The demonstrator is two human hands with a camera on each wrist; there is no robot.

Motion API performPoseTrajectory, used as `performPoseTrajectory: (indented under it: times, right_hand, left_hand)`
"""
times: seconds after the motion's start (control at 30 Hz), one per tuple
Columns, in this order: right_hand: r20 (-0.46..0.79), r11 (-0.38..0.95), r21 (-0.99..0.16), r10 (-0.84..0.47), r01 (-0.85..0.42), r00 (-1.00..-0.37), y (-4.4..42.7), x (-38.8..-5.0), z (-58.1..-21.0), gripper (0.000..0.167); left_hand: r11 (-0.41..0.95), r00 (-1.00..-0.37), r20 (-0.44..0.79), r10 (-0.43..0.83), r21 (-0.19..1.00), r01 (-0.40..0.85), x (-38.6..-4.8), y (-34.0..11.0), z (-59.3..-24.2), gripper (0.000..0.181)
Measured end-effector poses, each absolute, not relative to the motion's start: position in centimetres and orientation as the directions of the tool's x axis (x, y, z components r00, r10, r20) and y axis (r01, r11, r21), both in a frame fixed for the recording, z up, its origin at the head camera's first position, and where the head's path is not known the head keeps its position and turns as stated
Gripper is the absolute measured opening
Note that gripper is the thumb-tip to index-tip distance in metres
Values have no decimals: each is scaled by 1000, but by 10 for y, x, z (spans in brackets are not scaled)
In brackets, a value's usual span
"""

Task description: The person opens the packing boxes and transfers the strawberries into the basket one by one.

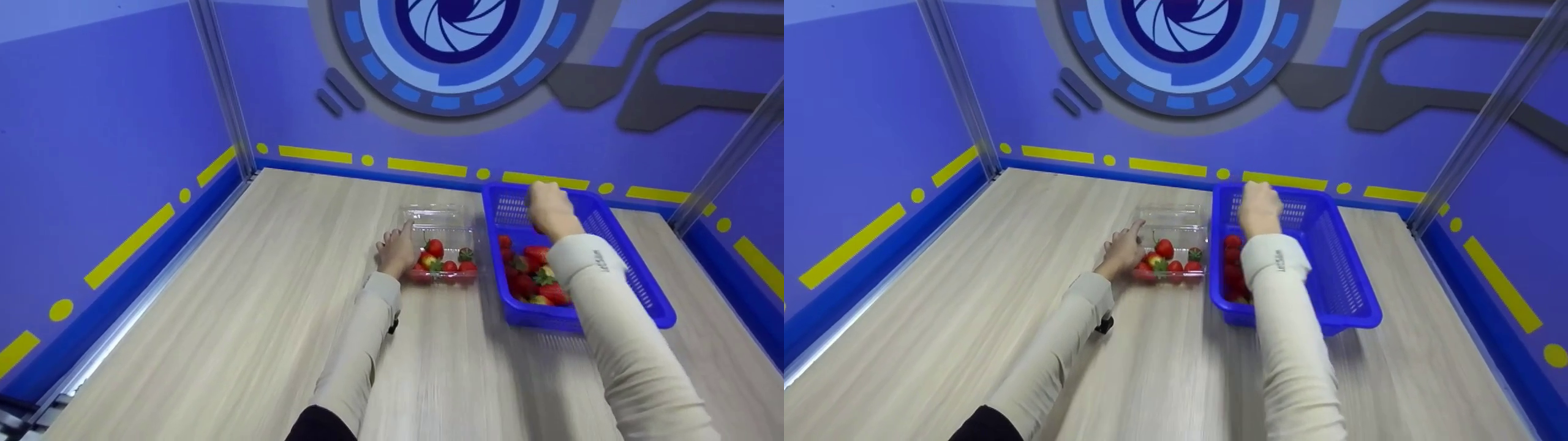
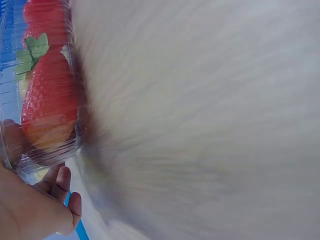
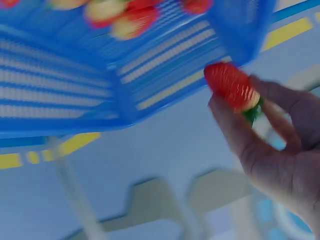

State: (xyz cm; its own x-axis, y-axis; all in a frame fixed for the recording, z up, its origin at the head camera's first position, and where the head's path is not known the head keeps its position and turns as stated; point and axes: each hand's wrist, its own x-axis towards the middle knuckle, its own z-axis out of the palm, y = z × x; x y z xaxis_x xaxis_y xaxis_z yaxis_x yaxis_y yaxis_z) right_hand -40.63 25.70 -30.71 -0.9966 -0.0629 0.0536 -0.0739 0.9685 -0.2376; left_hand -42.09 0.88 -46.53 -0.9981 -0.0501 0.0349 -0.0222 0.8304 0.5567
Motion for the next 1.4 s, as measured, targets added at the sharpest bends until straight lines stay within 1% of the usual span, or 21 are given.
performPoseTrajectory:
  times: [0.07, 0.2, 0.3, 0.33, 0.43, 0.5, 0.57, 0.63, 0.77, 0.83, 0.9, 0.93, 0.97, 1.03, 1.07, 1.13, 1.2, 1.3, 1.4]
  right_hand:
    - [-35, 970, -235, -76, -66, -997, 270, -402, -307, 18]
    - [-227, 974, -221, -100, -49, -969, 284, -393, -310, 29]
    - [-385, 973, -232, -109, -18, -917, 291, -388, -315, 29]
    - [-428, 972, -236, -108, -5, -897, 292, -387, -317, 27]
    - [-518, 967, -252, -103, 36, -849, 296, -386, -323, 28]
    - [-525, 966, -255, -101, 43, -845, 294, -387, -326, 28]
    - [-511, 971, -239, -116, 11, -852, 291, -387, -327, 29]
    - [-481, 980, -195, -128, -37, -867, 284, -387, -323, 29]
    - [-363, 983, -97, -179, -154, -915, 257, -396, -314, 27]
    - [-282, 972, -97, -232, -213, -931, 237, -402, -313, 29]
    - [-233, 948, -127, -313, -291, -921, 215, -408, -315, 33]
    - [-232, 930, -148, -364, -337, -902, 202, -410, -318, 33]
    - [-240, 911, -159, -410, -381, -880, 188, -411, -322, 34]
    - [-285, 886, -173, -463, -430, -839, 163, -411, -331, 32]
    - [-317, 883, -174, -470, -436, -824, 152, -410, -336, 30]
    - [-381, 904, -145, -425, -401, -821, 135, -405, -348, 24]
    - [-414, 940, -95, -338, -329, -845, 126, -400, -360, 17]
    - [-405, 967, -38, -246, -253, -881, 123, -393, -376, 14]
    - [-367, 970, -26, -232, -240, -901, 124, -391, -386, 15]
  left_hand:
    - [829, -998, 31, -54, 559, -28, -421, 7, -464, 67]
    - [826, -999, 19, -51, 563, -31, -422, 6, -465, 68]
    - [822, -999, 11, -47, 569, -32, -422, 7, -466, 68]
    - [823, -999, 14, -47, 567, -31, -422, 7, -467, 69]
    - [821, -999, 15, -47, 570, -31, -421, 9, -466, 69]
    - [823, -999, 16, -50, 567, -32, -420, 9, -465, 68]
    - [824, -999, 22, -49, 565, -28, -418, 9, -464, 67]
    - [827, -998, 23, -52, 562, -30, -418, 10, -464, 68]
    - [829, -998, 25, -52, 559, -29, -418, 10, -463, 69]
    - [825, -999, 21, -49, 564, -29, -419, 10, -464, 70]
    - [814, -999, 11, -51, 579, -35, -421, 10, -467, 68]
    - [811, -998, 5, -55, 584, -42, -421, 7, -468, 68]
    - [809, -998, -3, -60, 586, -51, -421, 5, -469, 68]
    - [806, -997, -1, -72, 589, -59, -421, 1, -470, 67]
    - [804, -997, -3, -79, 592, -65, -421, 0, -470, 67]
    - [806, -996, 5, -94, 588, -73, -420, -1, -469, 65]
    - [811, -995, 11, -101, 581, -76, -421, 1, -468, 64]
    - [810, -996, -10, -91, 581, -80, -424, 8, -468, 63]
    - [820, -997, -14, -74, 568, -69, -427, 13, -468, 64]
